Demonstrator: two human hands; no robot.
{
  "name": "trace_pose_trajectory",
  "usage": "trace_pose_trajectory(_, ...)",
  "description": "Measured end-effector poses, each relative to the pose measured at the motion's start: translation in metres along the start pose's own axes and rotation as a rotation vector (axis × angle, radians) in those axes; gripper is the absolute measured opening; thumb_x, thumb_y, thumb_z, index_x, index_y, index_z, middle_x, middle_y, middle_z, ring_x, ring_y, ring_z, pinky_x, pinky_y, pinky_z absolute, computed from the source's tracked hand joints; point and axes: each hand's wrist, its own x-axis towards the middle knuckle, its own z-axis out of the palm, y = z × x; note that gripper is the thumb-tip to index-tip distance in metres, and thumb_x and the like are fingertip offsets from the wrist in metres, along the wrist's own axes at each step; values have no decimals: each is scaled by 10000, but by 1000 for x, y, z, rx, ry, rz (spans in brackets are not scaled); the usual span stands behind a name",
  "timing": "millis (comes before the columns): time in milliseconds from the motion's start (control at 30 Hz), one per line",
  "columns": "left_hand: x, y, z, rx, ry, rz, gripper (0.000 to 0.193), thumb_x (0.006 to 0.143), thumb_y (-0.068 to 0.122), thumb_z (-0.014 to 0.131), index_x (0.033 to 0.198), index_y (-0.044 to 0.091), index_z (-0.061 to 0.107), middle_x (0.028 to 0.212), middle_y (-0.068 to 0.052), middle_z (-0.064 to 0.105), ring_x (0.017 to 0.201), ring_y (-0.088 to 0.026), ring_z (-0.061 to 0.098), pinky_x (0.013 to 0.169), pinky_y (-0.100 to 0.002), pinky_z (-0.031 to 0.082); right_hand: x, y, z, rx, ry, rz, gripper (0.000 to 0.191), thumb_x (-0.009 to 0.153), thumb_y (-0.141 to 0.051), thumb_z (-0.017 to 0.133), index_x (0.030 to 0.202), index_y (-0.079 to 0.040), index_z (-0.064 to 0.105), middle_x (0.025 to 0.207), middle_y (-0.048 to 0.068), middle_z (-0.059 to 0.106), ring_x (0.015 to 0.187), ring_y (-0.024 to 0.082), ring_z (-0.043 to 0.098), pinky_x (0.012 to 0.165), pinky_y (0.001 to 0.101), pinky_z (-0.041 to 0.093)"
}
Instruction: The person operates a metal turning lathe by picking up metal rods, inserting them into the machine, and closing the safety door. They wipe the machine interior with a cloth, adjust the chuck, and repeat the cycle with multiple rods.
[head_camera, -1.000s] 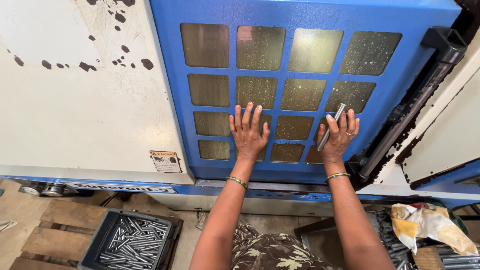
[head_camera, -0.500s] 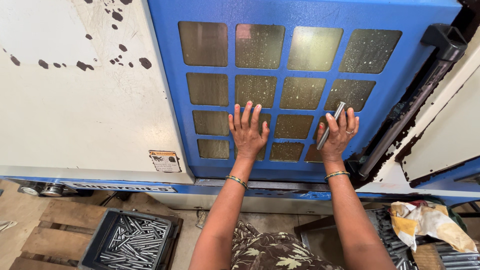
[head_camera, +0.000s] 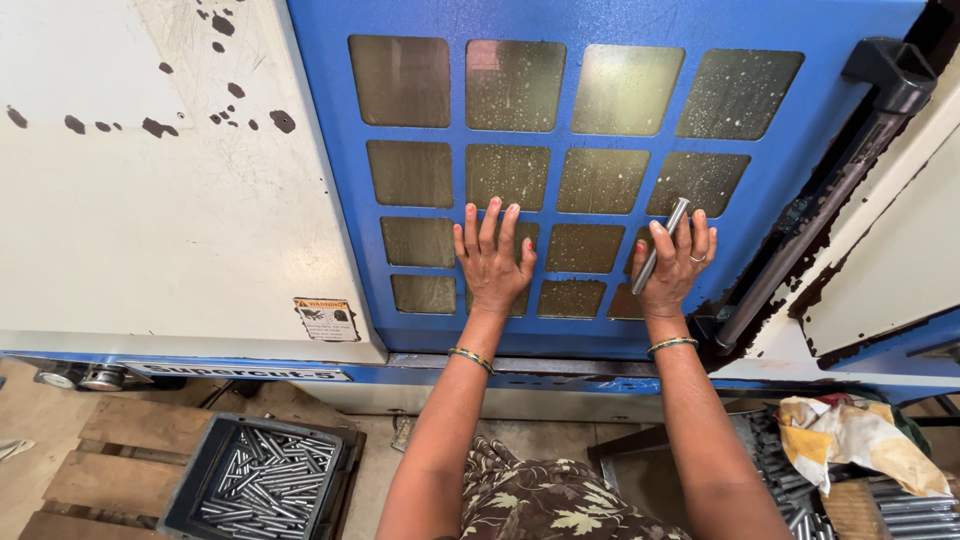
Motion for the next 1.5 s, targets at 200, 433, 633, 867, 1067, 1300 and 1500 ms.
trace_pose_trajectory(200, 0, 1, 0, 5, -9, 2, 529, 1016, 389, 574, 1519, 252, 483, 1609, -17, 385, 1559, -306, 261, 1298, -511, 149, -2, 1, 2, 5, 9, 3, 314, 1099, -297, 608, 1380, -232, 484, 1518, 158, 534, 1524, 362, 343, 1265, 605, 193)
trace_pose_trajectory(433, -1, 2, 0, 8, -16, 6, 533, 1017, 386, 575, 1523, 248, 483, 1611, -18, 384, 1558, -307, 258, 1298, -511, 146, -2, 1, -1, 21, 17, 0, 306, 1094, -290, 606, 1373, -221, 501, 1525, 165, 529, 1515, 370, 351, 1258, 599, 194)
trace_pose_trajectory(633, -1, 3, -1, -2, -17, 11, 531, 1019, 385, 575, 1522, 239, 484, 1615, -20, 386, 1561, -311, 254, 1293, -519, 132, -1, 0, -3, 11, 17, 4, 303, 1096, -284, 608, 1370, -226, 491, 1520, 165, 529, 1518, 368, 351, 1264, 600, 198)
trace_pose_trajectory(867, -1, 2, 1, -5, -20, 6, 530, 1020, 387, 567, 1522, 240, 480, 1618, -18, 381, 1565, -310, 249, 1300, -515, 128, 0, 0, -2, 15, 18, 6, 313, 1087, -281, 620, 1370, -231, 497, 1518, 166, 532, 1514, 367, 354, 1262, 597, 196)
trace_pose_trajectory(1067, 0, 1, 0, -2, -18, 12, 537, 1024, 387, 566, 1531, 238, 467, 1622, -18, 372, 1567, -309, 240, 1301, -515, 122, 1, -1, -2, 14, 12, 6, 305, 1097, -279, 613, 1372, -231, 491, 1527, 170, 526, 1519, 369, 350, 1264, 596, 193)
trace_pose_trajectory(1300, 0, 0, -1, -7, -17, 8, 539, 1020, 383, 571, 1528, 234, 470, 1621, -18, 371, 1567, -310, 239, 1301, -517, 125, 1, -2, -2, 10, 9, 3, 301, 1099, -284, 605, 1373, -227, 492, 1528, 170, 525, 1518, 371, 349, 1263, 597, 194)
trace_pose_trajectory(1500, 0, 3, -1, -12, -12, 12, 538, 1017, 380, 577, 1524, 232, 474, 1618, -21, 373, 1567, -307, 242, 1300, -520, 131, 0, 0, -3, 5, 18, 3, 309, 1092, -281, 607, 1372, -222, 492, 1521, 173, 528, 1511, 377, 356, 1257, 601, 200)
